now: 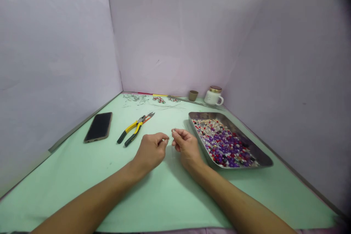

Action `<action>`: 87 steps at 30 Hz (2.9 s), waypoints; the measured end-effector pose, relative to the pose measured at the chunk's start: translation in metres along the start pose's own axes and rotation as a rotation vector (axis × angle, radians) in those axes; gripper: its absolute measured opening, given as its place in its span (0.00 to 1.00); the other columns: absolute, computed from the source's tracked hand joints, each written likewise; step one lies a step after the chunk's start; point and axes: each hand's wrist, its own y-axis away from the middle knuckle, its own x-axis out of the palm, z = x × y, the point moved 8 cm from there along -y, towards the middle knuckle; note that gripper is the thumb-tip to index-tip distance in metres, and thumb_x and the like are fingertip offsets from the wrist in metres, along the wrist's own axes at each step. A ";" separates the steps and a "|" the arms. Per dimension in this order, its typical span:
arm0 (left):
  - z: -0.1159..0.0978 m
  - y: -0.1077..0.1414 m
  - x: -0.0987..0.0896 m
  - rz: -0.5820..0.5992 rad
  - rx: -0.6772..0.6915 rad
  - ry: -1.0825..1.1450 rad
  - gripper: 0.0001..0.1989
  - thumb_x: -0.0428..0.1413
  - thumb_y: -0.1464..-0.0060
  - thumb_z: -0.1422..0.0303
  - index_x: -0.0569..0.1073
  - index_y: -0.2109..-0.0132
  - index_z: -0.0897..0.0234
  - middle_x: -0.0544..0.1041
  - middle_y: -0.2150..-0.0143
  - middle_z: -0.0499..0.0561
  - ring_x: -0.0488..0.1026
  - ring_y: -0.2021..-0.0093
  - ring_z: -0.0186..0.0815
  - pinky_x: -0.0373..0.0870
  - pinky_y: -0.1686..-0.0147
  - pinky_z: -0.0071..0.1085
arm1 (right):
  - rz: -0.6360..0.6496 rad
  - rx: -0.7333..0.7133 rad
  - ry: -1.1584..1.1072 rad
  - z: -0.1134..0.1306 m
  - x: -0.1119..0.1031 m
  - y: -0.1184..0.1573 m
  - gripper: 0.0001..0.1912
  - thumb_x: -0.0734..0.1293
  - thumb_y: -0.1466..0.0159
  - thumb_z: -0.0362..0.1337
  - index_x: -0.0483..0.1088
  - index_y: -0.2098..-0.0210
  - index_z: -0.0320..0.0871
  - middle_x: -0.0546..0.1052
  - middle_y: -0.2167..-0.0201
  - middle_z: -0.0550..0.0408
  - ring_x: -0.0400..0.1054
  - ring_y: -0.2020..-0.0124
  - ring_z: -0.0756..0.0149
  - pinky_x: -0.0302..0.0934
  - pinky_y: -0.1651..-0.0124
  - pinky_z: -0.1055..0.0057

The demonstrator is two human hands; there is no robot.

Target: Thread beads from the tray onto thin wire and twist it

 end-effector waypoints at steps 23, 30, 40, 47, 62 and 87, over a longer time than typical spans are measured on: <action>0.019 0.002 0.023 0.246 -0.110 0.069 0.10 0.49 0.60 0.69 0.64 0.84 0.67 0.59 0.86 0.43 0.54 0.83 0.25 0.50 0.82 0.24 | 0.020 0.175 -0.126 -0.004 0.002 0.004 0.14 0.72 0.59 0.36 0.67 0.75 0.38 0.68 0.82 0.61 0.64 0.83 0.76 0.61 0.76 0.75; 0.008 0.001 0.014 0.316 -0.056 -0.073 0.15 0.50 0.58 0.63 0.60 0.85 0.66 0.56 0.87 0.42 0.52 0.84 0.25 0.47 0.83 0.24 | 0.170 0.215 0.003 -0.004 0.007 0.002 0.12 0.72 0.60 0.36 0.68 0.78 0.37 0.68 0.83 0.61 0.60 0.85 0.78 0.61 0.76 0.73; 0.019 -0.004 0.004 0.310 -0.320 0.237 0.09 0.53 0.59 0.65 0.64 0.69 0.65 0.70 0.77 0.46 0.60 0.86 0.26 0.52 0.87 0.23 | 0.306 0.135 0.267 0.008 0.018 0.008 0.06 0.68 0.55 0.35 0.69 0.78 0.37 0.67 0.86 0.61 0.56 0.87 0.78 0.53 0.85 0.78; 0.018 -0.003 0.010 0.307 -0.432 0.448 0.07 0.53 0.60 0.69 0.64 0.71 0.68 0.70 0.77 0.48 0.62 0.86 0.25 0.55 0.89 0.22 | 0.286 0.086 0.349 0.011 0.020 0.010 0.08 0.67 0.53 0.36 0.70 0.76 0.36 0.68 0.85 0.59 0.54 0.86 0.79 0.49 0.84 0.78; 0.025 -0.009 0.001 0.180 -0.385 0.281 0.03 0.52 0.63 0.73 0.67 0.79 0.69 0.60 0.88 0.42 0.54 0.87 0.23 0.50 0.87 0.23 | 0.267 -0.053 0.439 0.011 0.018 0.006 0.10 0.65 0.51 0.36 0.72 0.70 0.37 0.71 0.82 0.56 0.60 0.82 0.74 0.52 0.80 0.77; 0.014 -0.014 0.005 0.259 -0.137 0.196 0.05 0.50 0.61 0.70 0.66 0.78 0.68 0.57 0.85 0.41 0.51 0.82 0.24 0.48 0.81 0.23 | 0.315 -0.120 0.485 0.016 0.016 0.004 0.09 0.63 0.50 0.39 0.66 0.79 0.38 0.61 0.85 0.62 0.50 0.83 0.77 0.46 0.80 0.77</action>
